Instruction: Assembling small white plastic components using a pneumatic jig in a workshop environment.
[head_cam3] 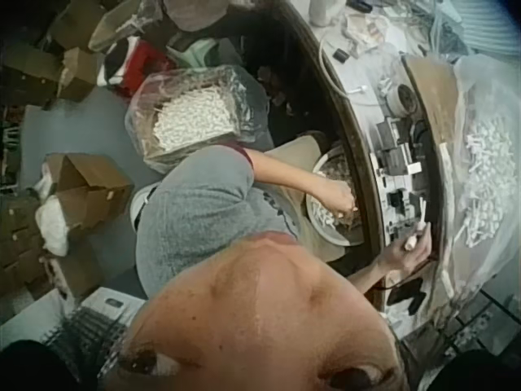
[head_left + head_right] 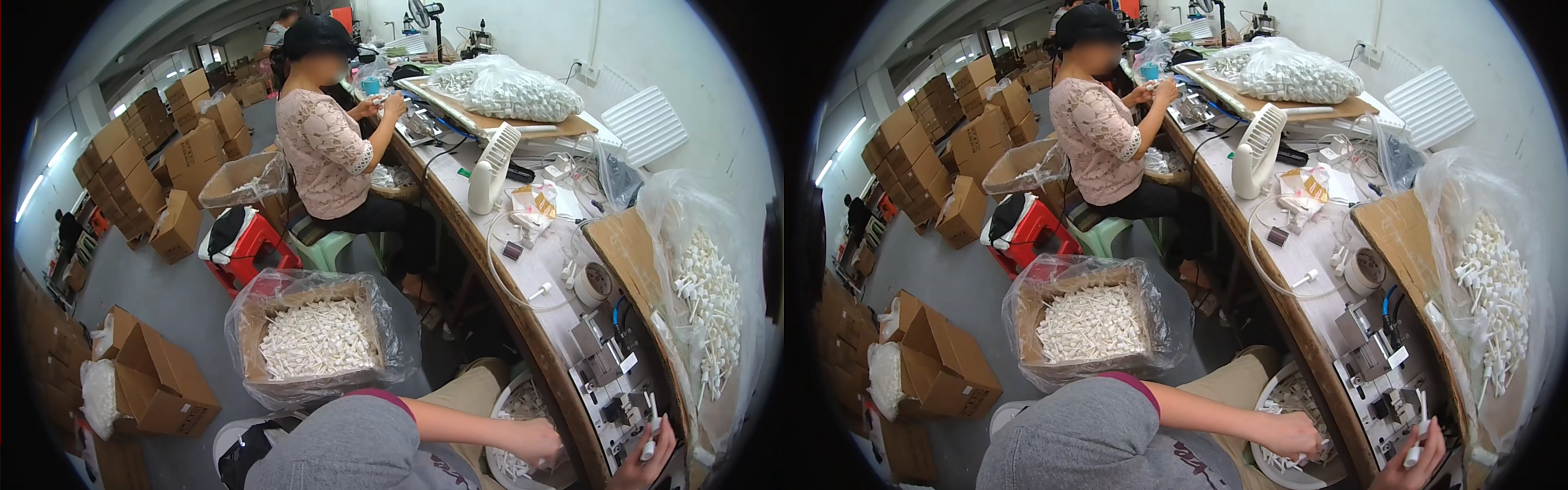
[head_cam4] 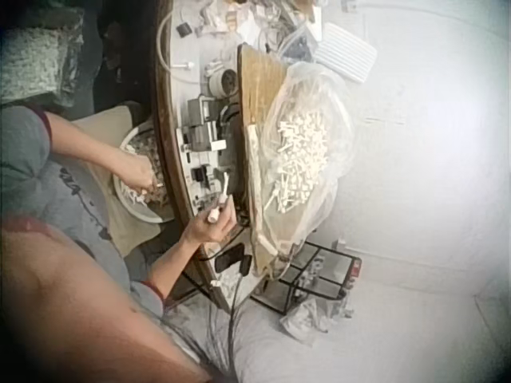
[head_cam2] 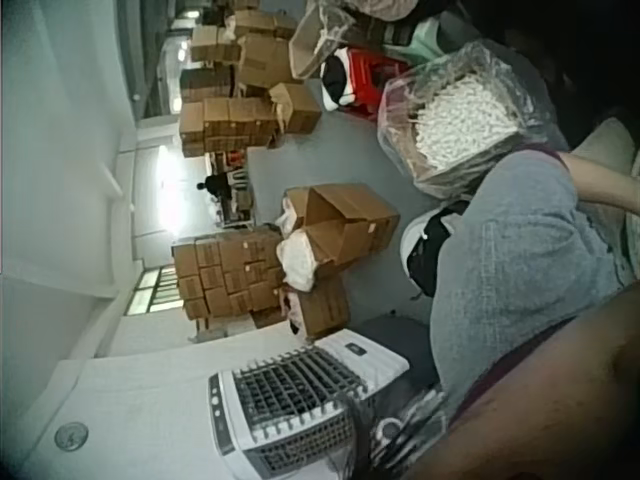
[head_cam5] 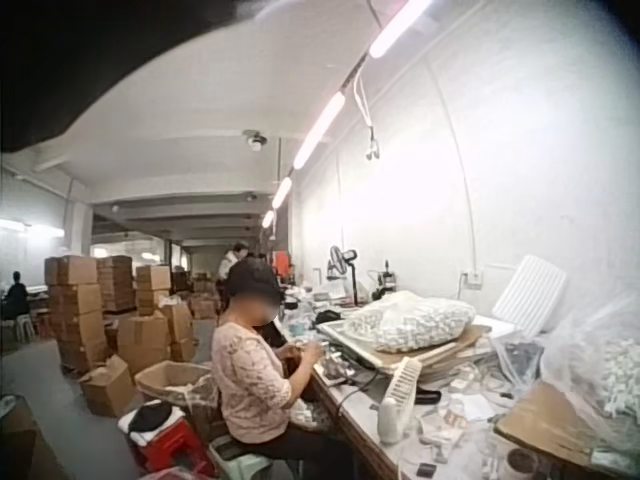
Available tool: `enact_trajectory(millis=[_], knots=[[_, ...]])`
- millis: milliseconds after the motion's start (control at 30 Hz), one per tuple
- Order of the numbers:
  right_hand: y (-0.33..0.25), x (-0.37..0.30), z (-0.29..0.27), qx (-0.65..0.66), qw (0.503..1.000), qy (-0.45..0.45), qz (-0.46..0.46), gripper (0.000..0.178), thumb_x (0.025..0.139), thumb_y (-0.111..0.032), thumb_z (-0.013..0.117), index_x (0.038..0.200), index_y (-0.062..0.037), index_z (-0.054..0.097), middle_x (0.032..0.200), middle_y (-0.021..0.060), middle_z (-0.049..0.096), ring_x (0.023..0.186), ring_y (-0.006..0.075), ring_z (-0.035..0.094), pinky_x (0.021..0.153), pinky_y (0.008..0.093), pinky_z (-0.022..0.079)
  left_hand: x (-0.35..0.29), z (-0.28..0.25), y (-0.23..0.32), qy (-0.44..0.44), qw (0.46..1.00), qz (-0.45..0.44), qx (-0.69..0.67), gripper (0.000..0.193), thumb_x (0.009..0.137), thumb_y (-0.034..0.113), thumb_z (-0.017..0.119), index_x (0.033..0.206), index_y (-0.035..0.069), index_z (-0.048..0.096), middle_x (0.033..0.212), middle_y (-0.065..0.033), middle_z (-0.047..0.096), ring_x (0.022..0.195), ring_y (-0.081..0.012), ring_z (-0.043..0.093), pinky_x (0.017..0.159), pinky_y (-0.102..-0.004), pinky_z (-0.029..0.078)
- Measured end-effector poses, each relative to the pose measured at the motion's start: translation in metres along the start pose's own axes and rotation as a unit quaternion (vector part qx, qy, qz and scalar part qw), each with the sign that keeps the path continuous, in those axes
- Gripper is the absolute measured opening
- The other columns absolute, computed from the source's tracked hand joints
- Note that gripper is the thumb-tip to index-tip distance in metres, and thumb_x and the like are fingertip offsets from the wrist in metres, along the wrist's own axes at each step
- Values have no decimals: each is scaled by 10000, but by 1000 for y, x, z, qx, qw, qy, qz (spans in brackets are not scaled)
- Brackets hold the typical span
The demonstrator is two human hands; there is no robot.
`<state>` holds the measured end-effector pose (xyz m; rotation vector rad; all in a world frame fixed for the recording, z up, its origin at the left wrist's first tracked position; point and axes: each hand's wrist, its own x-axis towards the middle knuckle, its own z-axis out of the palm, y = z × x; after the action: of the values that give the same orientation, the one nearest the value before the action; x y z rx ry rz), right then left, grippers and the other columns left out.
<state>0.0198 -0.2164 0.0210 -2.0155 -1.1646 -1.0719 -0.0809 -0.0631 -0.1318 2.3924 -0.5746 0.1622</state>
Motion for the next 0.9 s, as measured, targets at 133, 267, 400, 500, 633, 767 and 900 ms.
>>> enact_trajectory(millis=[133, 267, 400, 500, 633, 767, 900], knots=[[-20, -30, -9, 5, 1000, 16, 6, 170, 871, -108, 714, 977, 24, 712, 908, 153, 683, 769, 277, 650, 655, 370, 538, -16, -7, 13, 157, 984, -34, -79, 493, 711, 259, 775, 1113, 17, 626, 945, -114, 649, 843, -281, 660, 684, -388, 523], [-49, -50, -13, 31, 999, 4, 36, 174, 863, -73, 712, 986, 51, 698, 897, 167, 683, 782, 289, 658, 671, 384, 538, -7, -34, 37, 222, 910, -101, -334, 506, 789, 250, 769, 1195, 26, 566, 970, -102, 646, 848, -180, 660, 678, -293, 540], [-68, -71, -12, 128, 990, -27, 51, 245, 860, -64, 711, 1068, 63, 687, 999, 194, 679, 888, 300, 664, 764, 378, 544, -1, -53, 64, 272, 870, -51, -407, 406, 793, 173, 760, 1128, 13, 598, 963, -82, 645, 842, -141, 643, 660, -258, 551], [-80, -78, -13, 180, 980, -34, 81, 262, 885, -57, 676, 1118, 62, 671, 1042, 200, 680, 913, 301, 669, 795, 375, 551, -2, -52, 69, 271, 877, -44, -394, 335, 779, 147, 761, 1052, 1, 635, 933, -80, 647, 823, -146, 649, 666, -267, 551], [-75, -93, -18, 212, 971, -57, 96, 254, 894, -50, 659, 1117, 71, 667, 1069, 208, 678, 934, 305, 673, 807, 375, 555, -7, -45, 64, 290, 893, -21, -344, 307, 769, 135, 760, 1026, 3, 655, 908, -81, 645, 801, -168, 655, 678, -275, 546], [-77, -92, -20, 205, 971, -47, 114, 229, 873, -20, 676, 1077, 84, 676, 1059, 211, 681, 956, 308, 671, 816, 383, 556, -14, -45, 62, 312, 900, -14, -304, 287, 770, 121, 754, 1021, 13, 665, 898, -87, 641, 788, -189, 656, 687, -288, 540], [-79, -94, -21, 194, 970, -44, 141, 183, 855, 1, 687, 1018, 83, 688, 1050, 207, 683, 965, 320, 670, 824, 387, 557, -19, -41, 56, 300, 913, -32, -275, 316, 772, 123, 751, 1060, 26, 665, 912, -83, 633, 779, -196, 651, 693, -300, 539]])
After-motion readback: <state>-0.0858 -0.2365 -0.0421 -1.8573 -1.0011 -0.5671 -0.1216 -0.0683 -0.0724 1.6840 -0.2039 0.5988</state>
